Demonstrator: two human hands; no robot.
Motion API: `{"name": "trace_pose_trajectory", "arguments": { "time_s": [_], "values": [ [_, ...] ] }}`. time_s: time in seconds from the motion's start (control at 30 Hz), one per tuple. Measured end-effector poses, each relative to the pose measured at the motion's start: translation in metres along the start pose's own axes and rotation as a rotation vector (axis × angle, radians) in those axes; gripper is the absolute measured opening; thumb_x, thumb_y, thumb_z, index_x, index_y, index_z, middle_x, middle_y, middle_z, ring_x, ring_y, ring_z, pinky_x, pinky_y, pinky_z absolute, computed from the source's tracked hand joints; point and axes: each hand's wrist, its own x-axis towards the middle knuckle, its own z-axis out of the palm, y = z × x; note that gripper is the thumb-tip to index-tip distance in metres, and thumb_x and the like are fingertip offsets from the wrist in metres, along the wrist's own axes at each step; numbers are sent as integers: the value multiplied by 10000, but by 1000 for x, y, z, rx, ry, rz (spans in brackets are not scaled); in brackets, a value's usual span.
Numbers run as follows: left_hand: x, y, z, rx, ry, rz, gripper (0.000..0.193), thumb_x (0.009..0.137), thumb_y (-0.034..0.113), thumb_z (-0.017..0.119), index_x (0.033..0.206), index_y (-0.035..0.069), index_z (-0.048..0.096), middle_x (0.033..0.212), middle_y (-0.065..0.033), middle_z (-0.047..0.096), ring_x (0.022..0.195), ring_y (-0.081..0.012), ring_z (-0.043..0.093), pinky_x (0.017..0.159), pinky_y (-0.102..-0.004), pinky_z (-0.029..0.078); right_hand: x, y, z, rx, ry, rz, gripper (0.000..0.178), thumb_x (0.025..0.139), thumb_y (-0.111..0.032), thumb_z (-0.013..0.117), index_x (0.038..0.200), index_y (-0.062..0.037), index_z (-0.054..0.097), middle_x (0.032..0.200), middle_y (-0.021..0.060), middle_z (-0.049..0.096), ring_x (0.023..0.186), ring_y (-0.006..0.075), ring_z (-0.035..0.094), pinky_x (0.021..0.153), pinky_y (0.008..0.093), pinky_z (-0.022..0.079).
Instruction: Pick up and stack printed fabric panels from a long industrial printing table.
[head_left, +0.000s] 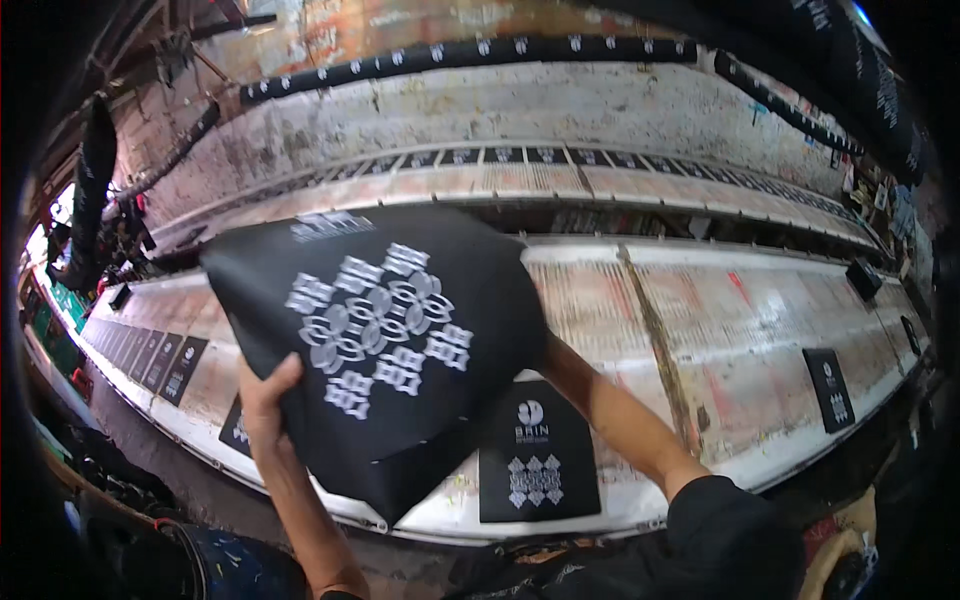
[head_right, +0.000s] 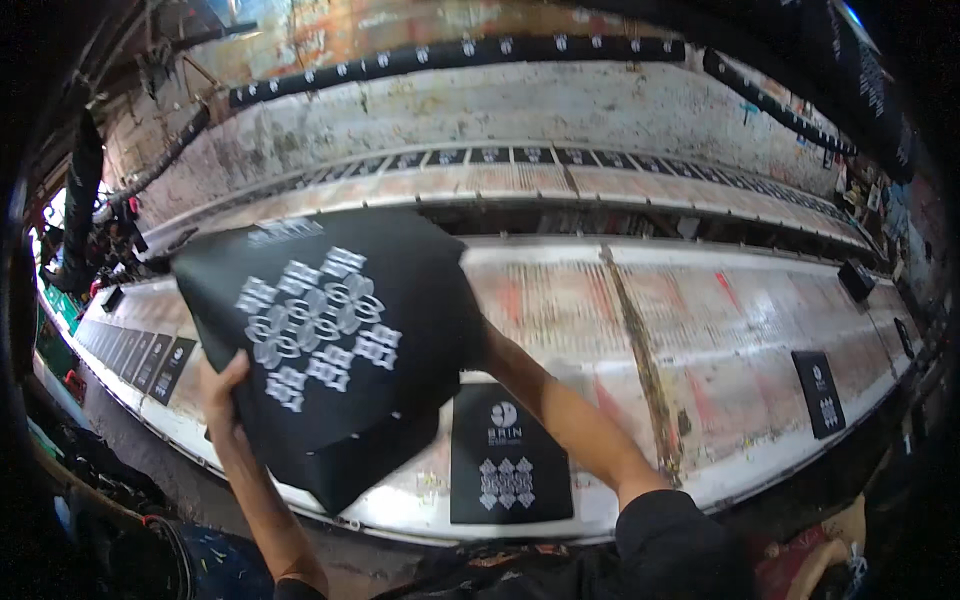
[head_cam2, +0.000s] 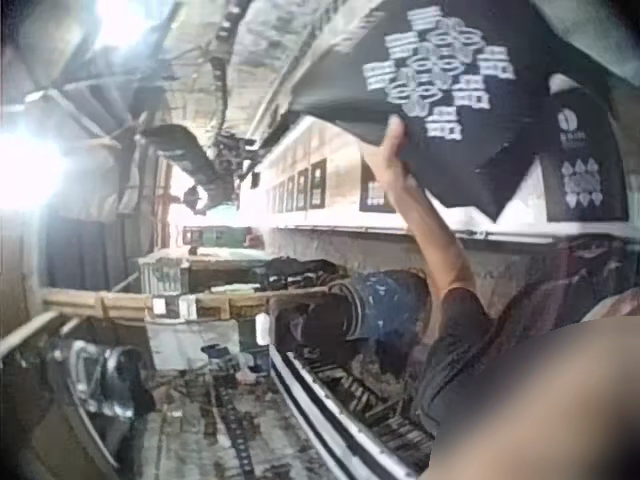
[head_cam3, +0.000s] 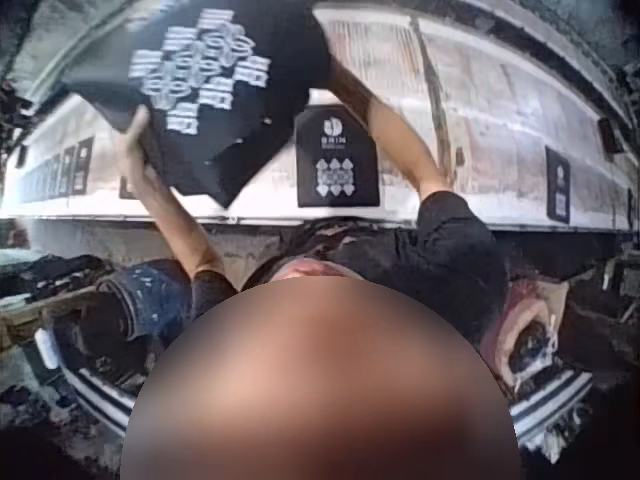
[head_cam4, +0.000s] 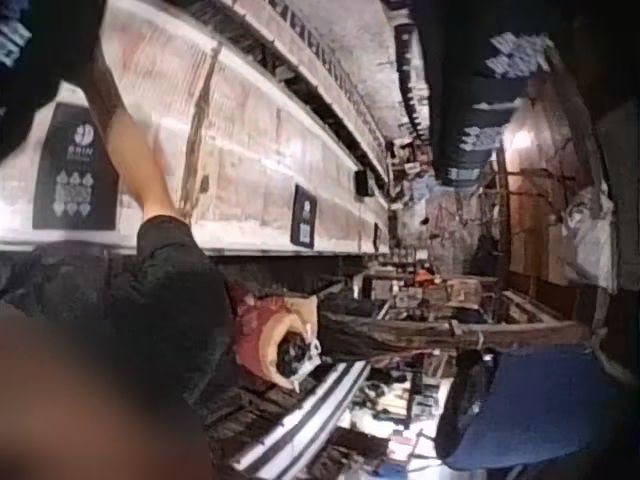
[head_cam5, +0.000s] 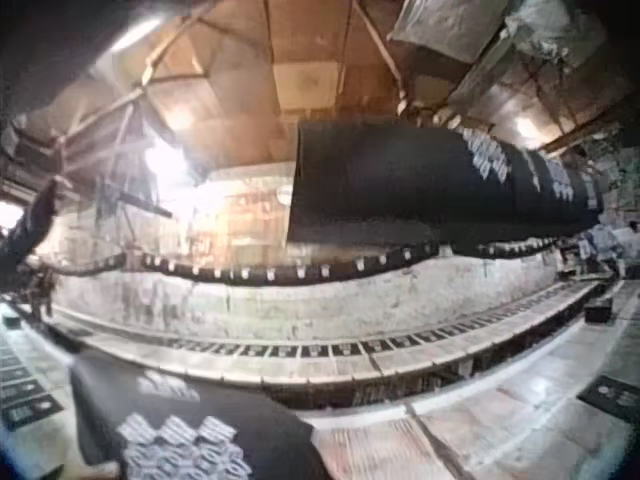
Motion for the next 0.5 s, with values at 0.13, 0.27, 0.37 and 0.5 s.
{"name": "trace_pose_trajectory", "arguments": {
  "time_s": [0.13, 0.27, 0.37, 0.5],
  "values": [
    [-35, -75, -1, 232, -65, -311, 731, 583, 124, 843, 1215, -16, 504, 1083, -99, 616, 964, -219, 604, 907, -327, 465, -110, -36, -42, 1227, -34, 425, 669, 965, -451, 470, 1413, 26, 330, 1404, 146, 446, 1281, 267, 437, 1079, 383, 339],
    [-59, -138, 12, 323, -427, -544, 765, 569, 162, 841, 1227, -29, 500, 1102, -105, 609, 1005, -221, 592, 919, -333, 451, -196, -45, -71, 804, 322, 638, 519, 954, -300, 520, 1346, 31, 435, 1271, 146, 564, 1190, 245, 522, 1026, 355, 394],
    [-77, -188, 8, 433, -647, -710, 746, 678, 227, 823, 1283, -30, 470, 1179, -100, 575, 1088, -231, 542, 965, -321, 404, -240, -62, -94, 334, 415, 767, 470, 918, -157, 546, 1343, 12, 438, 1269, 133, 560, 1154, 216, 538, 1011, 334, 404],
    [-116, -258, 136, 207, -638, -967, 537, 845, 225, 704, 1275, -14, 489, 1173, -81, 590, 1060, -186, 563, 956, -314, 429, -299, -68, -170, 330, 633, 782, 388, 829, -72, 609, 1203, 9, 543, 1088, 101, 634, 992, 180, 610, 885, 322, 490]
  ]
}}
